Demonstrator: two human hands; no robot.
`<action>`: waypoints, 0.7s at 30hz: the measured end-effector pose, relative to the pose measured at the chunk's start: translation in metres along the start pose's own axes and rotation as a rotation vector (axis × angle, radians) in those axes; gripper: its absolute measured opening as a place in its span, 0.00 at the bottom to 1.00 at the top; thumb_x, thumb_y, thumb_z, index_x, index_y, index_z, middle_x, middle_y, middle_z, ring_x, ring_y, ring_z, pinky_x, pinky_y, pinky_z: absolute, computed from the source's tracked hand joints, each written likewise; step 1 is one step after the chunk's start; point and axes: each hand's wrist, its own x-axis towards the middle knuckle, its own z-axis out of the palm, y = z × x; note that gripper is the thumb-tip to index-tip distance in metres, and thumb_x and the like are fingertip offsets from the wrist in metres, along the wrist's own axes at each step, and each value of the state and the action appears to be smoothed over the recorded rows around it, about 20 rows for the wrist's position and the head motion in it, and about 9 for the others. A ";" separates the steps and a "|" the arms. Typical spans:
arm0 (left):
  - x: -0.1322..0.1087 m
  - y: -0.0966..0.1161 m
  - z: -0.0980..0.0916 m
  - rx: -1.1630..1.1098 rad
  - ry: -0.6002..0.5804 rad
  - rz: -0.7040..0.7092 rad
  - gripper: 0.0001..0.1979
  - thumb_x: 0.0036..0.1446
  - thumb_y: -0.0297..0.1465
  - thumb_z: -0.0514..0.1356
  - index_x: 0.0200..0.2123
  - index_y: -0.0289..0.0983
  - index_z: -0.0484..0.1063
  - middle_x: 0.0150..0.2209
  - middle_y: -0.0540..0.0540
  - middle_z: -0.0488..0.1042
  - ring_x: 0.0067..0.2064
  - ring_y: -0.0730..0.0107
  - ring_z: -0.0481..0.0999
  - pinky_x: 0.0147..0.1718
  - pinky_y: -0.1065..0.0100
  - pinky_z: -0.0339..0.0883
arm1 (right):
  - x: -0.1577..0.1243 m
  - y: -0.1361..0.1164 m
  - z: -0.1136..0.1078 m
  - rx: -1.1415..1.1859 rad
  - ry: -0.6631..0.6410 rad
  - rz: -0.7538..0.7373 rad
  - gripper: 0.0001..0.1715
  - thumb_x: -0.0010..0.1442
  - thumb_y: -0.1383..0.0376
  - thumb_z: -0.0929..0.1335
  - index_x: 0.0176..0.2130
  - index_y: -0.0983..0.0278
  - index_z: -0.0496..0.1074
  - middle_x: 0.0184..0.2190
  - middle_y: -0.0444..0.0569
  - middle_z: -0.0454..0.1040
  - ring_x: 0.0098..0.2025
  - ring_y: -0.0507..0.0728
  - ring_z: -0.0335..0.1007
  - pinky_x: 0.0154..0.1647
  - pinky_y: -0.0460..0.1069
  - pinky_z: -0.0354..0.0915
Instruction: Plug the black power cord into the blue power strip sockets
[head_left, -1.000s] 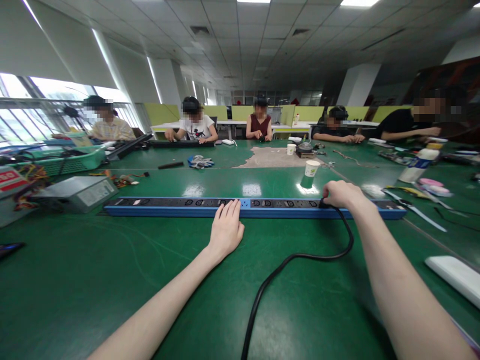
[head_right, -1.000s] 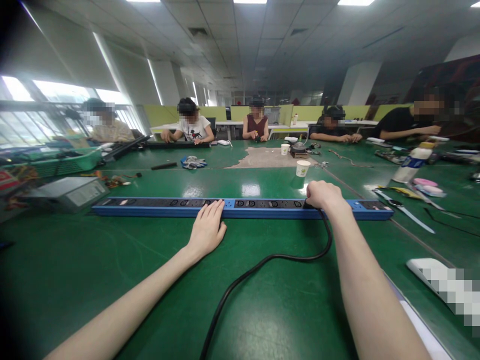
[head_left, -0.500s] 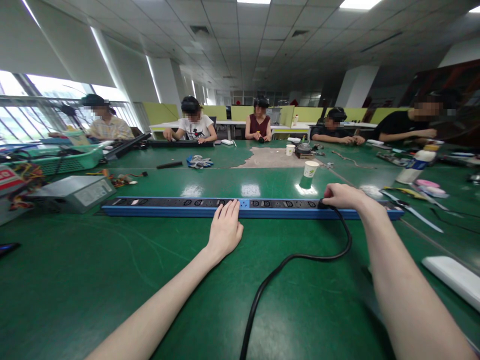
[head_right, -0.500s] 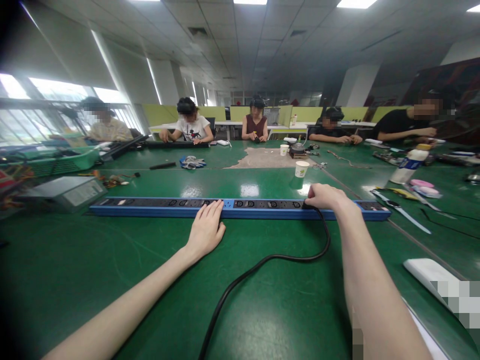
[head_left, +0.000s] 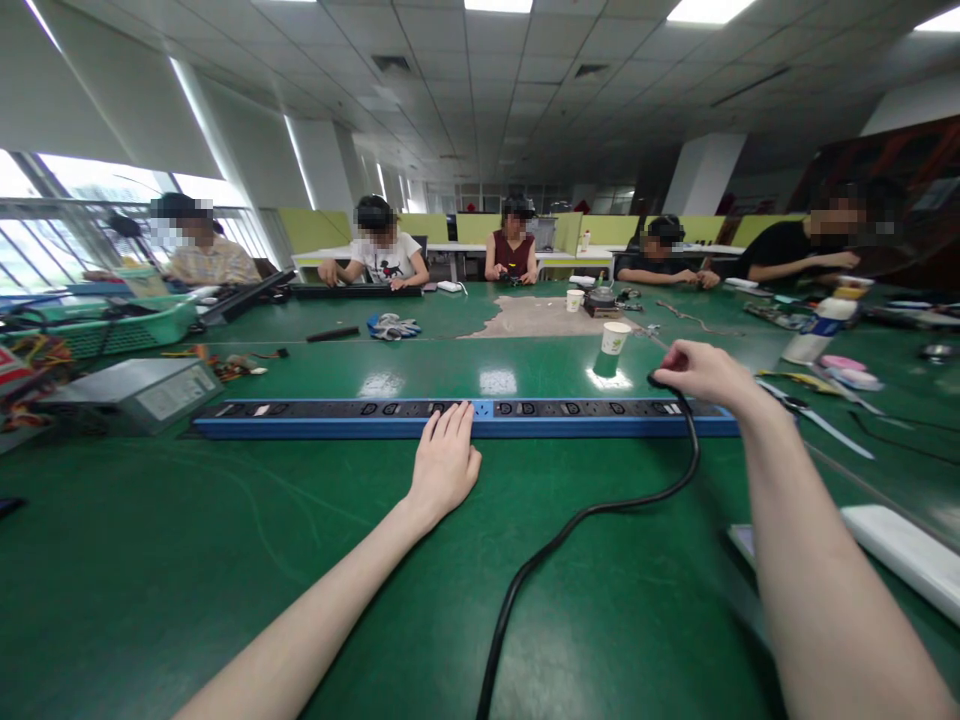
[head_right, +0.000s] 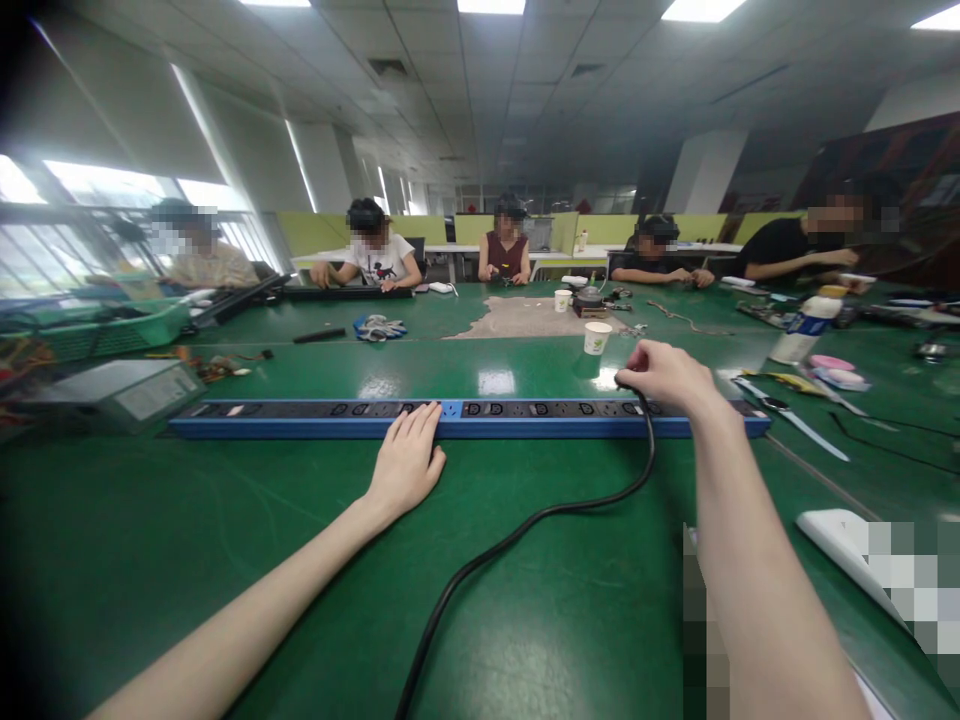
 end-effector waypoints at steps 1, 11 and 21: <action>0.000 0.000 0.000 0.001 -0.001 0.000 0.32 0.63 0.29 0.53 0.70 0.34 0.57 0.71 0.40 0.60 0.71 0.56 0.59 0.73 0.52 0.45 | -0.002 0.007 -0.009 -0.008 0.043 0.052 0.25 0.54 0.42 0.69 0.42 0.55 0.76 0.41 0.47 0.79 0.38 0.58 0.71 0.38 0.50 0.62; -0.001 -0.002 0.000 -0.010 0.013 0.010 0.32 0.63 0.29 0.53 0.71 0.35 0.57 0.71 0.40 0.60 0.71 0.56 0.60 0.72 0.51 0.46 | -0.011 0.088 -0.020 -0.069 0.186 0.561 0.28 0.55 0.42 0.70 0.49 0.51 0.81 0.50 0.60 0.77 0.49 0.70 0.72 0.44 0.60 0.61; 0.000 -0.001 0.001 -0.013 0.002 0.003 0.33 0.63 0.29 0.53 0.71 0.35 0.57 0.71 0.40 0.60 0.71 0.56 0.59 0.73 0.52 0.45 | -0.001 0.100 0.025 -0.018 -0.054 0.514 0.29 0.49 0.45 0.74 0.47 0.55 0.81 0.51 0.62 0.75 0.44 0.66 0.72 0.42 0.58 0.62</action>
